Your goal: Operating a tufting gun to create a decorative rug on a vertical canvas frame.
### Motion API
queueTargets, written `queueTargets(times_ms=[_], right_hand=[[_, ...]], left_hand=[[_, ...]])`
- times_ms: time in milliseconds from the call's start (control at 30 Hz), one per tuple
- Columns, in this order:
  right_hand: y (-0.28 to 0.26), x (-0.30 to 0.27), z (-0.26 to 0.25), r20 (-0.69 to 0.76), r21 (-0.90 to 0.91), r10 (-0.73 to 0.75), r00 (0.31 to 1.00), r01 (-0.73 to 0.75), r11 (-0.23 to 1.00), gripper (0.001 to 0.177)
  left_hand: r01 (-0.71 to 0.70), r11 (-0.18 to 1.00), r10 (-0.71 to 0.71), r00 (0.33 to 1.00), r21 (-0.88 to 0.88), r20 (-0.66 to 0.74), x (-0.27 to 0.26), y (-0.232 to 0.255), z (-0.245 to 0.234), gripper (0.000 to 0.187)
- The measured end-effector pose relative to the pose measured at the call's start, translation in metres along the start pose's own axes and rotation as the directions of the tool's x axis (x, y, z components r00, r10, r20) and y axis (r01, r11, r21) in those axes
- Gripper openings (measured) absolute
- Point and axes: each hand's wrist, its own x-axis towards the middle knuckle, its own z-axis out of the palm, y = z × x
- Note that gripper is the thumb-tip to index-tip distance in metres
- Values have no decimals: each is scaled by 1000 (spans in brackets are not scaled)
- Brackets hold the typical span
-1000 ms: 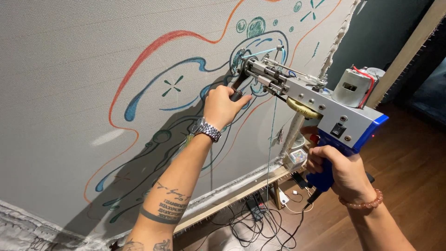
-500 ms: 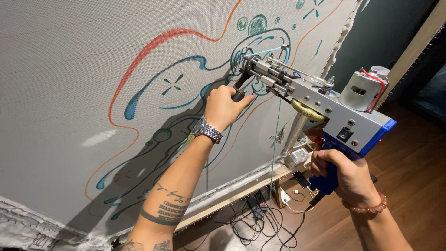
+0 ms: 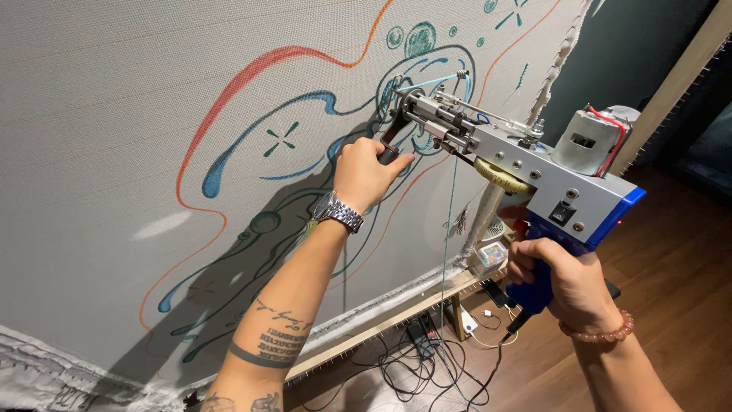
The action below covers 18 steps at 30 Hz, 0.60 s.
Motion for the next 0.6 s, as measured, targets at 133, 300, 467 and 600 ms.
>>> queueTargets(times_ms=[133,300,467,600], right_hand=[[7,4,-6,-8,-13,-10,1000,10,1000,8],[4,9,2,21,-3,-39,999,39,999,13],[-15,10,42,28,-12,-120,992,121,993,14],[-16,15,53,-1,-122,-243,970,241,963,11]], left_hand=[[-7,1000,7,1000,5,-24,3,-4,2,45],[-9,1000,9,1000,9,-6,7,-5,-1,41],[49,999,-49,999,-11,21,21,-15,-3,34],[86,996,-87,996,14,9,37,-33,-4,32]])
